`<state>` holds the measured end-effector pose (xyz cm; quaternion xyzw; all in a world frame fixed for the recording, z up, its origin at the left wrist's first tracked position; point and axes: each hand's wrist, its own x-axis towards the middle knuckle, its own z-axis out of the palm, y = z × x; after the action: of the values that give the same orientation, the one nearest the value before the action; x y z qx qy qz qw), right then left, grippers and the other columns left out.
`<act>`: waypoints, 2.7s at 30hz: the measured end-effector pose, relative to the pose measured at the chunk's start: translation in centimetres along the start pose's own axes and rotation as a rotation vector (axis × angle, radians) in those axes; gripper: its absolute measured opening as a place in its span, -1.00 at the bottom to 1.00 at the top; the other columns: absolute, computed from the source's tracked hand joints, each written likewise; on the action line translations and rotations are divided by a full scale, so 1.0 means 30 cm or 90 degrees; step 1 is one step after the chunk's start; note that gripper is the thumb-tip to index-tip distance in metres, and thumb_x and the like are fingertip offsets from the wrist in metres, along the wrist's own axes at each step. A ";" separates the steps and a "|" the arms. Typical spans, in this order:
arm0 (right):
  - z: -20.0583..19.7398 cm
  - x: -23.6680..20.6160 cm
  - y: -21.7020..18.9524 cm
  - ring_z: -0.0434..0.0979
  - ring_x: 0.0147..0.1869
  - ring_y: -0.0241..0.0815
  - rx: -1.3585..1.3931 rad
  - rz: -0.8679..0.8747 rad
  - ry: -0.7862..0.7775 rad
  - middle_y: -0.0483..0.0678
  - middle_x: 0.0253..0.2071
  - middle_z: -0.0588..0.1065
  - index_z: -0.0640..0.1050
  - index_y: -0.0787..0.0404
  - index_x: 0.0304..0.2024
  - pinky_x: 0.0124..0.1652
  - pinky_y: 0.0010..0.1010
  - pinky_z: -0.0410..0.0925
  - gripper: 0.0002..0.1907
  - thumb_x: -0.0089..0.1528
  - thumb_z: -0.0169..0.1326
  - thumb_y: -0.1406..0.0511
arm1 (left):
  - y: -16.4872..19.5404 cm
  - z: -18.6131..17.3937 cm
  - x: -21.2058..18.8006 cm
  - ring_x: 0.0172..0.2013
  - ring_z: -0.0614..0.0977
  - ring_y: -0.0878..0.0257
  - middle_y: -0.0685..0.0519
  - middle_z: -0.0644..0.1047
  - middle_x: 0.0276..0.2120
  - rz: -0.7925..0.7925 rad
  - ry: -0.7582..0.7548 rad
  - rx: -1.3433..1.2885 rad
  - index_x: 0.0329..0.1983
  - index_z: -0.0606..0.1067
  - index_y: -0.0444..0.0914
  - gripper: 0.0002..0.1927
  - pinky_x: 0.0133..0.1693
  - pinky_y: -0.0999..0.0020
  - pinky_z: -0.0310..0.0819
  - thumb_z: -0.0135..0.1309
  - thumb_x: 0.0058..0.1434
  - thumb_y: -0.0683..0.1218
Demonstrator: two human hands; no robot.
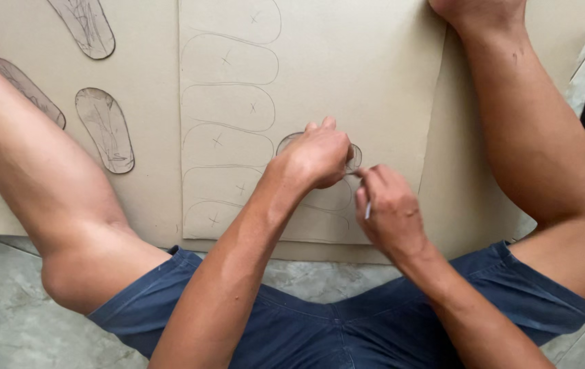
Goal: The person sits on the floor with large cardboard sheets and traces around a cut sandal-sole template using a pen, drawing repeated sole outlines on the cardboard. They reposition the template and the cardboard between tracings, producing a grid of sole pattern outlines.
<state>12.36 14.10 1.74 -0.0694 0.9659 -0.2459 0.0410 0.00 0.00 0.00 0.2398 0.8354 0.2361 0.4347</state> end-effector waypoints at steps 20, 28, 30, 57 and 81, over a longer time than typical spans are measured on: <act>0.052 0.227 0.120 0.30 -0.49 -0.48 0.659 0.481 -0.033 -0.24 -0.43 0.48 0.56 0.35 -0.06 -0.50 -0.60 0.18 -0.71 0.21 0.25 0.34 | -0.183 0.146 -0.050 0.14 0.57 0.12 -0.09 0.58 0.02 0.089 0.683 -0.861 0.01 0.57 -0.26 -0.70 0.27 0.26 0.40 -0.12 0.32 -0.15; 0.091 0.249 0.151 0.42 -0.33 -0.49 0.456 0.350 0.112 -0.19 -0.35 0.52 0.48 0.37 0.04 -0.34 -0.63 0.30 -0.61 0.22 0.29 0.37 | -0.209 0.197 -0.080 0.34 0.29 -0.09 -0.12 0.37 0.19 -0.072 0.773 -0.076 0.10 0.53 -0.19 -0.62 0.30 -0.06 0.19 0.27 0.25 -0.02; 0.095 0.246 0.159 0.49 -0.22 -0.48 0.401 0.296 0.136 -0.16 -0.27 0.52 0.50 0.39 0.03 -0.20 -0.63 0.40 -0.62 0.23 0.31 0.38 | -0.209 0.202 -0.065 0.35 0.30 -0.08 -0.10 0.38 0.20 -0.071 0.785 -0.063 0.09 0.54 -0.15 -0.64 0.30 -0.05 0.19 0.28 0.26 -0.02; 0.018 0.263 0.181 0.55 -0.18 -0.17 0.059 0.141 0.037 0.00 -0.22 0.53 0.61 0.19 0.06 -0.17 -0.35 0.42 -0.68 0.26 0.26 0.28 | -0.044 0.237 0.000 0.35 0.31 -0.19 -0.31 0.32 0.32 0.071 0.551 0.230 0.27 0.45 -0.28 -0.51 0.31 -0.10 0.24 0.05 0.23 -0.20; 0.031 0.711 -0.175 0.38 -0.65 0.18 -0.074 -0.132 -0.364 0.25 -0.67 0.42 0.56 0.39 -0.61 -0.43 -0.08 0.38 -0.65 0.22 -0.02 0.33 | -0.008 0.195 -0.057 0.20 0.34 -0.24 -0.20 0.35 0.17 0.028 0.485 0.182 0.25 0.45 -0.12 -0.36 0.20 -0.21 0.31 0.18 0.02 -0.14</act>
<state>-7.99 5.81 2.50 -0.2364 0.9154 -0.1635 0.2818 5.72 -0.12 -2.07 0.2111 0.9557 0.1987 0.0513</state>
